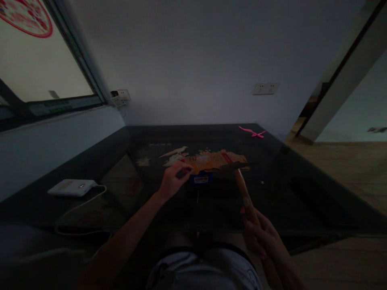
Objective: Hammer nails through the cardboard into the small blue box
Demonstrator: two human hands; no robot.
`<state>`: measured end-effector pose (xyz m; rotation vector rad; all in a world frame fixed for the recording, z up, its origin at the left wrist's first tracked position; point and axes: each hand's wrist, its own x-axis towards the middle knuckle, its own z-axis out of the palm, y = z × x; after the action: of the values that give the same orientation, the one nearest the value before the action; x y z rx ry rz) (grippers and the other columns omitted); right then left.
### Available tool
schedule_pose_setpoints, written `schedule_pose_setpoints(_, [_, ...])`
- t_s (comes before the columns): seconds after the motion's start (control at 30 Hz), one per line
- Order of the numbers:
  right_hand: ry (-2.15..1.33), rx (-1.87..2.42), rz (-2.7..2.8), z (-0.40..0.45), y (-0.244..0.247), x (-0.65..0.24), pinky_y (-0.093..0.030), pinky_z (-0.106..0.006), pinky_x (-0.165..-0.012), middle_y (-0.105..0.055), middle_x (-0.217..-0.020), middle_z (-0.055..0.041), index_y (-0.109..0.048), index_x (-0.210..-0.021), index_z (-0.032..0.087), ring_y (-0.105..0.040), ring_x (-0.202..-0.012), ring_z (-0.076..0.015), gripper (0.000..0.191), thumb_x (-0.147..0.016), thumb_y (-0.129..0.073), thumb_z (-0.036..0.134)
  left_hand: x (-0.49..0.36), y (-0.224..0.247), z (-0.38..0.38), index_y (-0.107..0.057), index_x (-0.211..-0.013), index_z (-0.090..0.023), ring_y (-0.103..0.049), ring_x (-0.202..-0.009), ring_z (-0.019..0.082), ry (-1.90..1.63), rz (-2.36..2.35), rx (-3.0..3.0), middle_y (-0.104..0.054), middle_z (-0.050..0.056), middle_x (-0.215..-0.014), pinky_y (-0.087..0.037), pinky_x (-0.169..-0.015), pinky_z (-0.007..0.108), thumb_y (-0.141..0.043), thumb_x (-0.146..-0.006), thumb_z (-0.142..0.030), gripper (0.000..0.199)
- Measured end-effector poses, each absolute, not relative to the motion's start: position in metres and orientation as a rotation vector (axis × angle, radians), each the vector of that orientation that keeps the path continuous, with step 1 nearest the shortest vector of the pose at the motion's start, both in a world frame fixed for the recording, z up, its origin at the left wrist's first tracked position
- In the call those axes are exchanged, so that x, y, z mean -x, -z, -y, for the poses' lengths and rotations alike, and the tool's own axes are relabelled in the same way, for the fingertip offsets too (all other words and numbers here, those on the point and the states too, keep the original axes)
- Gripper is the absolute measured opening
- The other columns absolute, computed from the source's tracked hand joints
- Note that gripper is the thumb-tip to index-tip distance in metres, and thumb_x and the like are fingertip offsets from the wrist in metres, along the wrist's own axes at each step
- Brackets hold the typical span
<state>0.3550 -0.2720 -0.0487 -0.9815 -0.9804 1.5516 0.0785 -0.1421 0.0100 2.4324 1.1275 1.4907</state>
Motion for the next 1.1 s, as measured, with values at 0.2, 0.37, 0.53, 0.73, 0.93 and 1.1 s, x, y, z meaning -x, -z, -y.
schedule_pose_setpoints(0.2, [-1.175,1.08,1.137,0.223,0.018,-0.387,-0.049,-0.023,-0.053,-0.062,-0.069,0.0,-0.064,-0.093,0.02,-0.059,-0.057,-0.0127,0.031,-0.068,-0.073,0.036,-0.093,-0.008,0.081,-0.064,-0.083,-0.017,-0.064,-0.08,0.016,-1.627,-1.221,-2.022,-0.068,0.004,-0.083,-0.051,-0.078,0.029,-0.062,-0.077,-0.024,0.01])
schedule_pose_setpoints(0.37, [-0.888,1.159,1.202,0.171,0.002,-0.411,-0.04,-0.036,-0.098,-0.064,-0.118,-0.0027,-0.065,-0.103,0.025,-0.055,-0.113,-0.0252,0.036,-0.068,-0.068,0.033,-0.103,0.0,0.049,-0.064,-0.082,-0.016,-0.064,-0.077,0.016,-1.598,-1.179,-1.923,-0.068,0.005,-0.081,-0.052,-0.076,0.03,-0.064,-0.074,-0.023,0.011])
schedule_pose_setpoints(0.53, [-0.88,1.305,1.189,0.139,0.004,-0.42,-0.039,-0.042,-0.1,-0.063,-0.123,-0.0051,-0.063,-0.106,0.023,-0.054,-0.116,-0.0287,0.041,-0.066,-0.065,0.032,-0.103,-0.009,0.047,-0.064,-0.077,-0.016,-0.064,-0.077,0.016,-1.437,-1.192,-2.059,-0.067,0.004,-0.079,-0.051,-0.076,0.031,-0.063,-0.073,-0.02,0.006])
schedule_pose_setpoints(0.73, [-0.941,1.305,1.257,0.132,0.011,-0.421,-0.041,-0.042,-0.097,-0.065,-0.119,-0.0051,-0.065,-0.097,0.022,-0.055,-0.114,-0.0298,0.035,-0.064,-0.067,0.034,-0.096,-0.009,0.034,-0.064,-0.077,-0.016,-0.063,-0.074,0.015,-1.253,-1.115,-2.135,-0.067,0.003,-0.076,-0.051,-0.075,0.031,-0.062,-0.075,-0.025,0.009])
schedule_pose_setpoints(0.93, [-0.92,1.334,1.315,0.134,0.0,-0.413,-0.045,-0.041,-0.09,-0.068,-0.112,-0.005,-0.065,-0.095,0.021,-0.059,-0.106,-0.0296,0.03,-0.067,-0.067,0.033,-0.095,-0.001,0.035,-0.062,-0.078,-0.015,-0.064,-0.077,0.015,-1.293,-1.092,-2.046,-0.066,0.004,-0.079,-0.053,-0.079,0.034,-0.062,-0.075,-0.024,0.01])
schedule_pose_setpoints(1.1, [-0.911,1.336,1.359,0.132,-0.002,-0.408,-0.044,-0.039,-0.091,-0.064,-0.119,-0.0053,-0.062,-0.102,0.021,-0.057,-0.11,-0.0288,0.036,-0.069,-0.066,0.034,-0.096,0.002,0.037,-0.061,-0.078,-0.014,-0.065,-0.073,0.015,-1.313,-1.045,-1.95,-0.066,0.004,-0.078,-0.055,-0.076,0.032,-0.063,-0.075,-0.023,0.01])
